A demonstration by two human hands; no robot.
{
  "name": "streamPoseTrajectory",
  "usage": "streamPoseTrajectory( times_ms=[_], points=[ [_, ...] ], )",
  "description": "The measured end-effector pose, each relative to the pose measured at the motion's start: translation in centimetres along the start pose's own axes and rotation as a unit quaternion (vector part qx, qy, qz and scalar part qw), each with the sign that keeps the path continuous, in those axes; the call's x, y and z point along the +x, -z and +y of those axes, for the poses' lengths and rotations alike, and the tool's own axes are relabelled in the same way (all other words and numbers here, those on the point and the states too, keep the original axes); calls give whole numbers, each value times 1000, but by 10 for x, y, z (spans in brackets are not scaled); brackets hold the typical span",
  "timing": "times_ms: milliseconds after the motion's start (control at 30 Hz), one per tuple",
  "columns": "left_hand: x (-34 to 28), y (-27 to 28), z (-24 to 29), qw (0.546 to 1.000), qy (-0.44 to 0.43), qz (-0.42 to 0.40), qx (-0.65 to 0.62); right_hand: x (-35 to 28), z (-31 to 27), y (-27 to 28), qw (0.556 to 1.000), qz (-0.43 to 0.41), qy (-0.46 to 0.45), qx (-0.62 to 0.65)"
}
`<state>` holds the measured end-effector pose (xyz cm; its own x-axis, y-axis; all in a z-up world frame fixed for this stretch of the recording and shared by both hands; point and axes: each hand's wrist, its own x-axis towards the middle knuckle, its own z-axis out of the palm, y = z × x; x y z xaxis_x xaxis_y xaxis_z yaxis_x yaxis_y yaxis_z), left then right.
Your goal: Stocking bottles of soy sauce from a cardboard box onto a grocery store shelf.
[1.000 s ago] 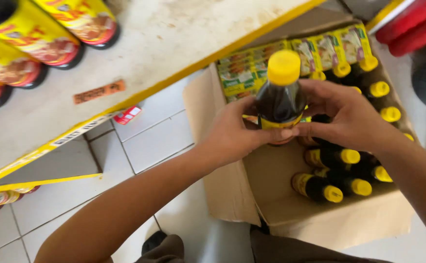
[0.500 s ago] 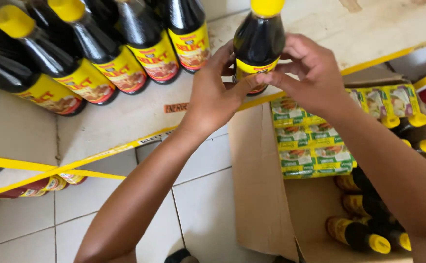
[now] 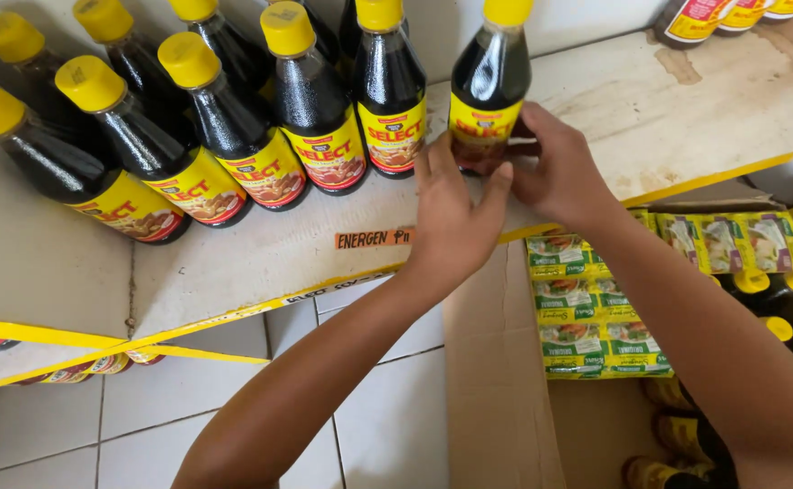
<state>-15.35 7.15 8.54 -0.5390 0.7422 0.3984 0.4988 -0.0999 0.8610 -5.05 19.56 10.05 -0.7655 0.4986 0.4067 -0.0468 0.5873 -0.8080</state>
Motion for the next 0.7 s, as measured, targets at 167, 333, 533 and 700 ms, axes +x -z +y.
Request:
streamPoseTrajectory(
  times_ms=[167,333,533,700],
  points=[
    [23,-45,-31,990,-65,123,11,39,27,-6,999,8,15,-35],
    [50,-60,-38,992,35,123,11,65,44,-7,998,-7,4,69],
    [67,-60,-41,990,39,130,29,91,59,-14,962,-24,-96,256],
    [76,-66,-47,988,51,137,45,99,68,-20,924,-20,-134,357]
  ],
)
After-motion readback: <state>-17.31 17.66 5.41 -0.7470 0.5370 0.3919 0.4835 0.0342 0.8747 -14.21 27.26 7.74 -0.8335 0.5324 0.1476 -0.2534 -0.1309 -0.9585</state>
